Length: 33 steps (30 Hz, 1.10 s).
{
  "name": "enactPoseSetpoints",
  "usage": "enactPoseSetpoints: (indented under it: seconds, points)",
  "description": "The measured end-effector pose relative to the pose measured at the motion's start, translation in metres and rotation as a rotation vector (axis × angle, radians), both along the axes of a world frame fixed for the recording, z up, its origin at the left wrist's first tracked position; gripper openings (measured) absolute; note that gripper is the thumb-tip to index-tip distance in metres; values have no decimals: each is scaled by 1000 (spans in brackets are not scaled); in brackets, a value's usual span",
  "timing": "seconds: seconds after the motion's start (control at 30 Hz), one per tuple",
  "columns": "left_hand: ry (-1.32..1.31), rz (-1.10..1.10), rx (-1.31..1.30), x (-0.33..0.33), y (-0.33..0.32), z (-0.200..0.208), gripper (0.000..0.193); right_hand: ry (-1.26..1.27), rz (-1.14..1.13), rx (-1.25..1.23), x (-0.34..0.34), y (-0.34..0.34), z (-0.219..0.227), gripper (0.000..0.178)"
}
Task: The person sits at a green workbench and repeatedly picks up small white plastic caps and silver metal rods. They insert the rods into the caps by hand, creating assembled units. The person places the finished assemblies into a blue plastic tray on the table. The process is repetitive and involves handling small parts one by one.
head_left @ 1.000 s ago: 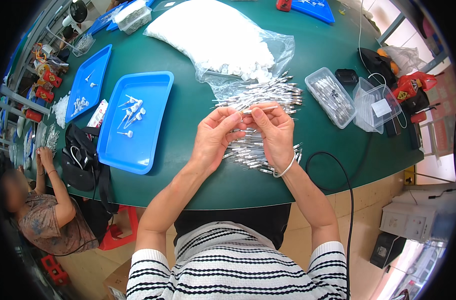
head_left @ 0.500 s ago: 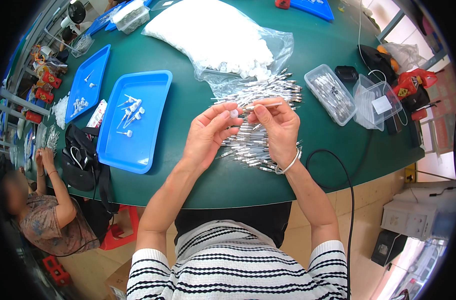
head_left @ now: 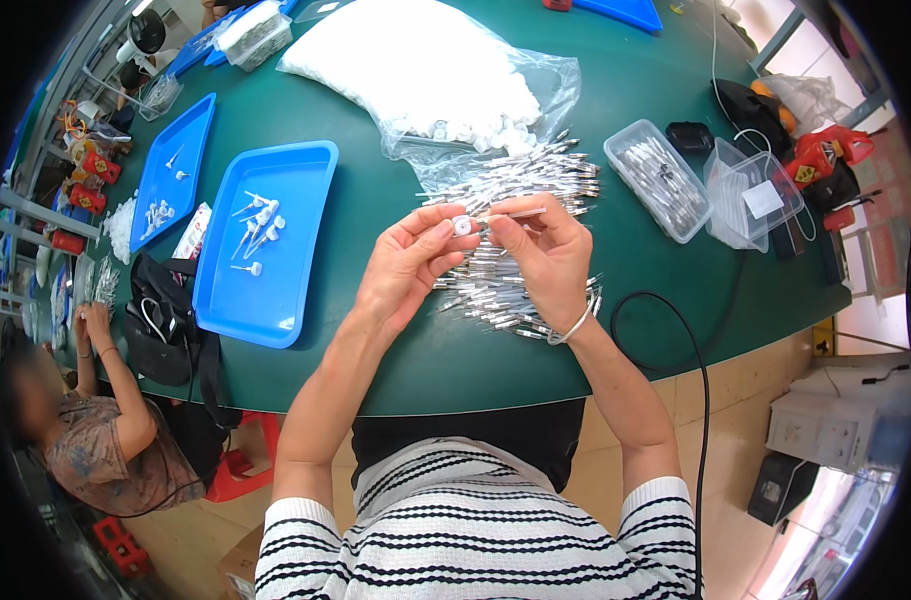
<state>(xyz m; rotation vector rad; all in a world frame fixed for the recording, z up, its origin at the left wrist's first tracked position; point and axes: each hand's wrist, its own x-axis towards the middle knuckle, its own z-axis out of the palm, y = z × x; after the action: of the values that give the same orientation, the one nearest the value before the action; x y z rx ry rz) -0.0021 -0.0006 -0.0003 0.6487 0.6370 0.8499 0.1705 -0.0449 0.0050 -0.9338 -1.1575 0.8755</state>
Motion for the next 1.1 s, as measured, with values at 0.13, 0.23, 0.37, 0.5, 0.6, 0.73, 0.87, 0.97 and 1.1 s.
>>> enactPoseSetpoints:
  seconds: [0.13, 0.23, 0.37, 0.5, 0.6, 0.73, 0.87, 0.97, 1.1]
  points:
    - [-4, -3, 3, 0, 0, -1, 25, -73, -23, 34, -1, -1, 1, 9]
    - [6, -1, 7, 0, 0, 0, 25, -114, -34, 39, 0, -1, 1, 9]
    - [26, -3, 17, 0, -1, 1, 25, -148, -51, 48, -1, -1, 2, 10]
    - [29, 27, 12, 2, -2, 3, 23, -176, -63, 54, 0, -1, 3, 10]
    - [37, 28, 20, 2, -2, 3, 23, -199, -70, 62, 0, -1, 4, 9]
    - [44, 29, 23, 1, -2, 3, 23, -209, -81, 62, -1, -2, 5, 8]
    - [46, 33, 32, 2, -3, 4, 23, -223, -87, 70, -1, -2, 6, 9]
    - [53, 37, 40, 2, -3, 3, 23, -235, -89, 83, -2, -2, 6, 9]
    - [51, 15, 53, 0, -2, 2, 25, -244, -92, 100, -2, -2, 6, 9]
